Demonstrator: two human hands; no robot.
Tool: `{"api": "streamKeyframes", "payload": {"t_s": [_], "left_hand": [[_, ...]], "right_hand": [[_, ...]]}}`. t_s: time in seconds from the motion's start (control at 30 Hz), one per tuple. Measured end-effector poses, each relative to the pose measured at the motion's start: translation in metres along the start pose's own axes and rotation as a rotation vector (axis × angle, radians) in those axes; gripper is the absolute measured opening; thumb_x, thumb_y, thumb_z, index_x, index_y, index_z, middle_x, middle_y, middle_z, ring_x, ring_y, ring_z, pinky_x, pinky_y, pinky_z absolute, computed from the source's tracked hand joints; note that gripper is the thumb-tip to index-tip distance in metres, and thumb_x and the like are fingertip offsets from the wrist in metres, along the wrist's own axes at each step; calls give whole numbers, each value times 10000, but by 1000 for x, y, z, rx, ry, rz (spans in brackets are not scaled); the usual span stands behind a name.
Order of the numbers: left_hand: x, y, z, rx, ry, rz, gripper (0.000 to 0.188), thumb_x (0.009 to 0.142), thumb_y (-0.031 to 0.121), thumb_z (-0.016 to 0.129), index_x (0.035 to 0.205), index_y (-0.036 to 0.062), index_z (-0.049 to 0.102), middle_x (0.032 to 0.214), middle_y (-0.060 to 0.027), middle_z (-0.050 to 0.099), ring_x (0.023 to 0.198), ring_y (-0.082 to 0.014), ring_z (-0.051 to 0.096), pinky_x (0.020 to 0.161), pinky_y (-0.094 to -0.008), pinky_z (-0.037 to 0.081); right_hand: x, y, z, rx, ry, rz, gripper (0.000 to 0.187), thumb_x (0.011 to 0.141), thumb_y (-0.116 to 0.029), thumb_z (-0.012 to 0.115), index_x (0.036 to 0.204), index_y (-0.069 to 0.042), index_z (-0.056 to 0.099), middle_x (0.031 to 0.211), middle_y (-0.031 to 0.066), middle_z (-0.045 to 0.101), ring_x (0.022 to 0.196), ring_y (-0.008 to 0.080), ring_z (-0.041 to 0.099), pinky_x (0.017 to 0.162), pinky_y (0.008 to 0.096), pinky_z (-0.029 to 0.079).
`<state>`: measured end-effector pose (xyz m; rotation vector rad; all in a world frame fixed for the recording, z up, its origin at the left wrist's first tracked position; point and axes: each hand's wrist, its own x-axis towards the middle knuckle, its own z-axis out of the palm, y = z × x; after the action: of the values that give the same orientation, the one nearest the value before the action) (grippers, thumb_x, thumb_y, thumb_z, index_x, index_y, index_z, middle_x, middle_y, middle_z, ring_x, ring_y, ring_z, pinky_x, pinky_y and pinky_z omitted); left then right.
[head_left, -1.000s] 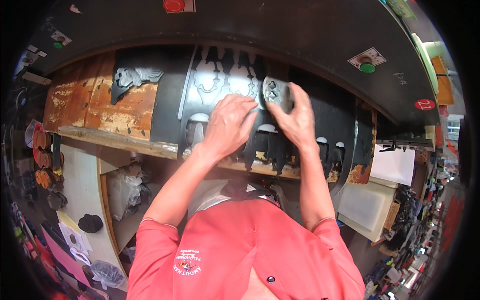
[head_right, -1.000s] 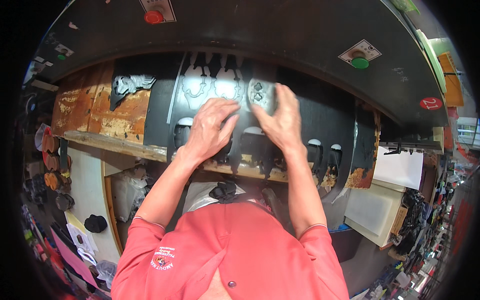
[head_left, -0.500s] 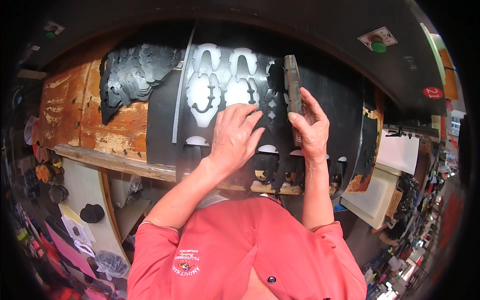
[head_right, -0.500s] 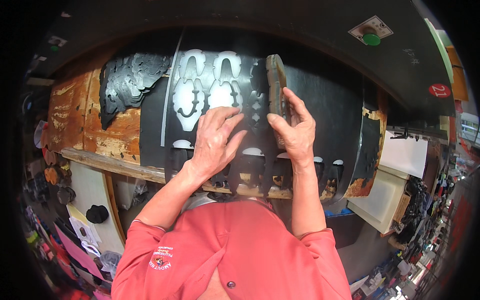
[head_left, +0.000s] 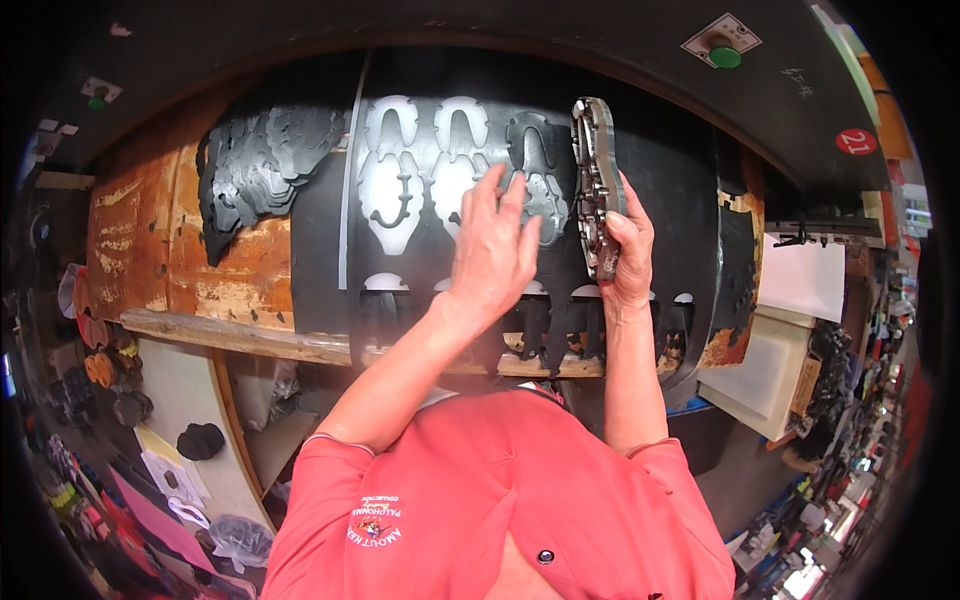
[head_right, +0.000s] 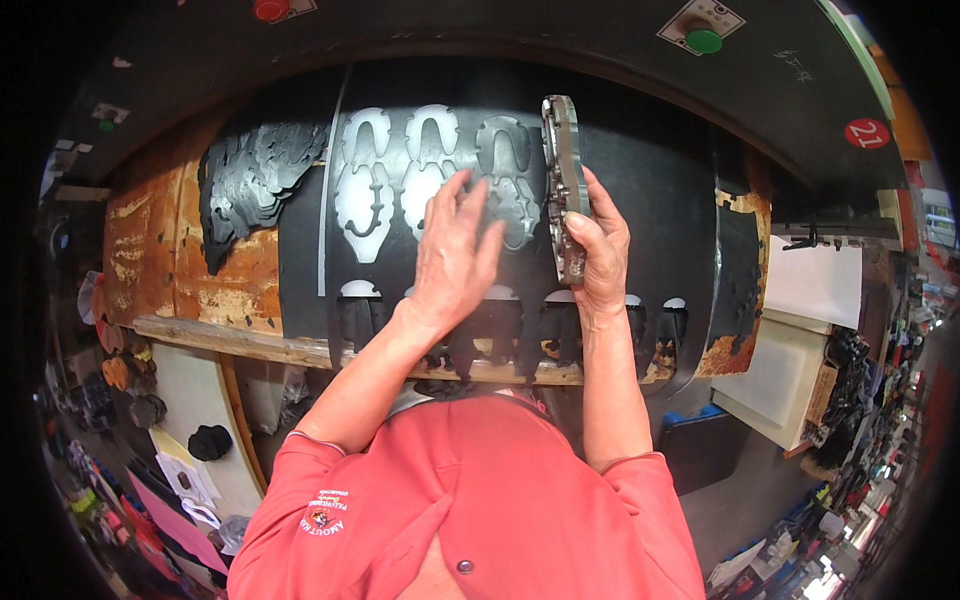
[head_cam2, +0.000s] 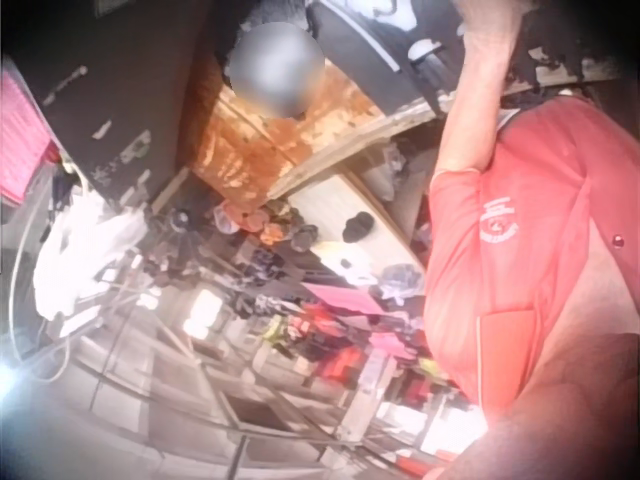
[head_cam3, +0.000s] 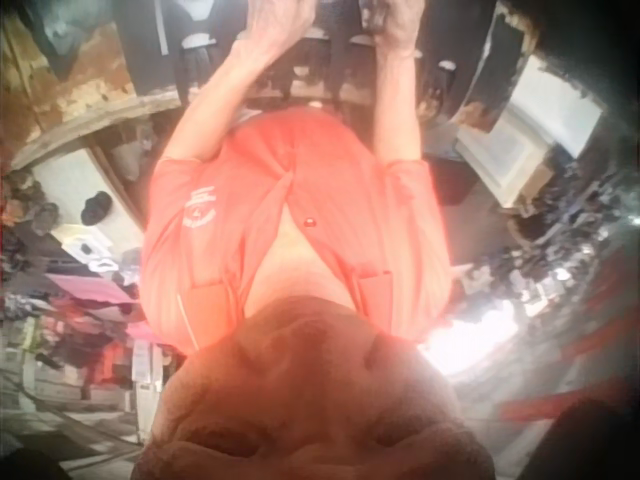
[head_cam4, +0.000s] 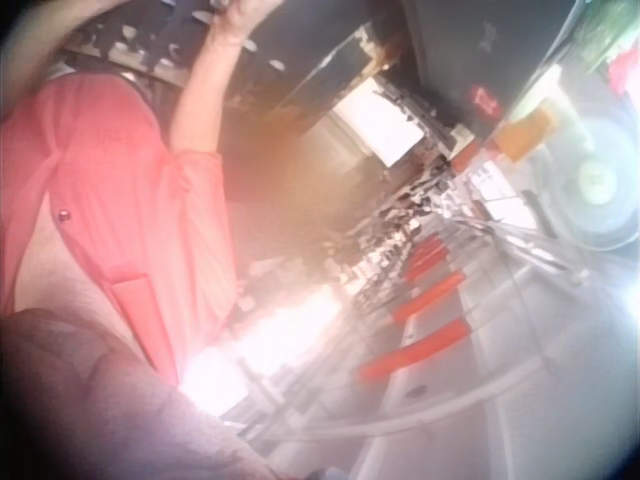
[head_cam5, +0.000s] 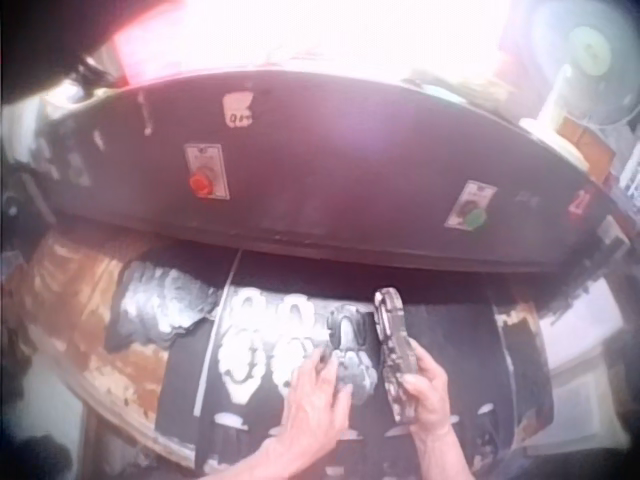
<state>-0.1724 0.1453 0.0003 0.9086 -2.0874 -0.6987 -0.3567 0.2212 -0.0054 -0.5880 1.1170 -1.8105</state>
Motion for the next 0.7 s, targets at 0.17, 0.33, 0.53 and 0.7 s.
{"api": "streamKeyframes", "payload": {"t_s": [0.17,0.33,0.53,0.7], "left_hand": [[15,-6,-10,-23,-184,-178,536,987,146,691,1451,-102,588,1521,-365,540,1324,-486,566,1148,-493,462],[3,16,-41,-449,-268,-553,617,1038,205,694,1538,-104,506,1587,-275,533,1447,-356,558,1195,-419,460],[-17,27,-65,-1241,-216,-1043,753,1059,220,725,1600,-143,347,1636,-278,433,1436,-353,561,1233,-446,455],[-7,30,-52,-1335,-232,-1103,851,1047,219,740,1614,-178,244,1644,-316,387,1469,-365,515,1262,-463,425]], "right_hand": [[-3,4,-8,143,14,-18,718,896,-190,731,1543,50,532,1297,119,727,1084,167,726,992,294,582],[-3,7,-9,186,22,-36,708,901,-223,713,1526,63,541,1278,119,736,1084,171,731,1005,303,578],[-4,6,-8,194,50,-35,688,910,-219,698,1518,65,544,1258,105,740,1066,166,735,986,290,583],[-4,5,-4,195,46,-32,671,913,-226,705,1498,63,550,1235,99,743,1044,163,740,972,293,593]]}}
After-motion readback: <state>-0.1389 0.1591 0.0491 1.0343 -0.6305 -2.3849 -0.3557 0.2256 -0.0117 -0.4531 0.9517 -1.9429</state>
